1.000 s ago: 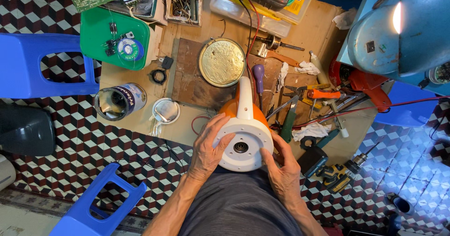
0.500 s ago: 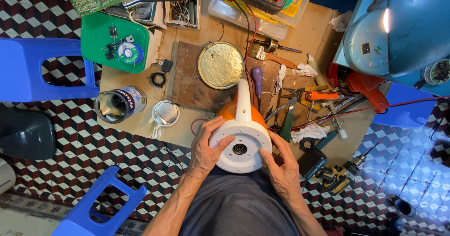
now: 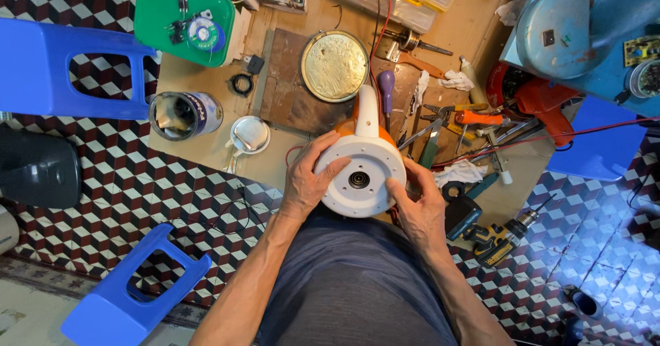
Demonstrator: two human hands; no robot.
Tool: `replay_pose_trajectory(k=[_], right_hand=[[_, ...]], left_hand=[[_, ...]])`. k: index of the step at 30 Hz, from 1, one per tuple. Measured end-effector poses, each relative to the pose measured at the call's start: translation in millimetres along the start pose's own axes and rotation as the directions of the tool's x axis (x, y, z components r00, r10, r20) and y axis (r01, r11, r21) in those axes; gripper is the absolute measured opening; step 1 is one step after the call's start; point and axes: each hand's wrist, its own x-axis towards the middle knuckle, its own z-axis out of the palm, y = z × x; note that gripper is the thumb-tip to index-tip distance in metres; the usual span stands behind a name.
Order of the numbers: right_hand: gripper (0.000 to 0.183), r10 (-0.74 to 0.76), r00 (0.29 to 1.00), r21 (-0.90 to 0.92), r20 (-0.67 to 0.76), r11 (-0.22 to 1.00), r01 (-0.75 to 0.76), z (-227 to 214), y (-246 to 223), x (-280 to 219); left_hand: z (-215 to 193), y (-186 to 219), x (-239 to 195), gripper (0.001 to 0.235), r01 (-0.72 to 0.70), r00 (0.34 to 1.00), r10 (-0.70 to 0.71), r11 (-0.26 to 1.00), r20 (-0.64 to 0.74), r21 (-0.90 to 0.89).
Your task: The person uses a cordless drill to fasten screws into the handle of an orange and white electric kettle. They then place a white circular base onto the kettle, align it, and secure it with additional screws using the drill.
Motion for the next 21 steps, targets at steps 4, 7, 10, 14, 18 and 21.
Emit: replay_pose_trajectory(k=[4, 7, 10, 14, 18, 21], right_hand=[[0.05, -0.068, 0.998, 0.037, -0.011, 0.997, 0.069, 3, 2, -1], [0.05, -0.112, 0.994, -0.001, -0.006, 0.994, 0.112, 2, 2, 0], [0.051, -0.155, 0.988, -0.001, 0.013, 0.988, 0.155, 0, 6, -1], [0.05, -0.309, 0.951, -0.127, 0.007, 0.943, 0.308, 1, 8, -2], [0.051, -0.34, 0.94, -0.261, 0.024, 0.906, 0.334, 4, 2, 4], [0.052, -0.393, 0.919, -0.295, 0.013, 0.877, 0.379, 8, 1, 14]], left_hand=[[-7, 2, -8, 0.047, -0.004, 1.0, 0.004, 1.0, 0.014, -0.002], [-7, 5, -16, 0.051, 0.03, 0.999, -0.03, 0.999, -0.012, -0.03], [-4, 5, -18, 0.047, -0.006, 0.998, 0.009, 0.998, -0.059, 0.059], [-2, 7, -18, 0.046, 0.015, 0.996, -0.01, 0.998, -0.091, 0.057], [0, 12, -15, 0.045, 0.043, 0.995, -0.032, 0.993, -0.099, 0.114], [4, 9, -8, 0.049, -0.027, 0.996, 0.04, 0.987, -0.081, 0.158]])
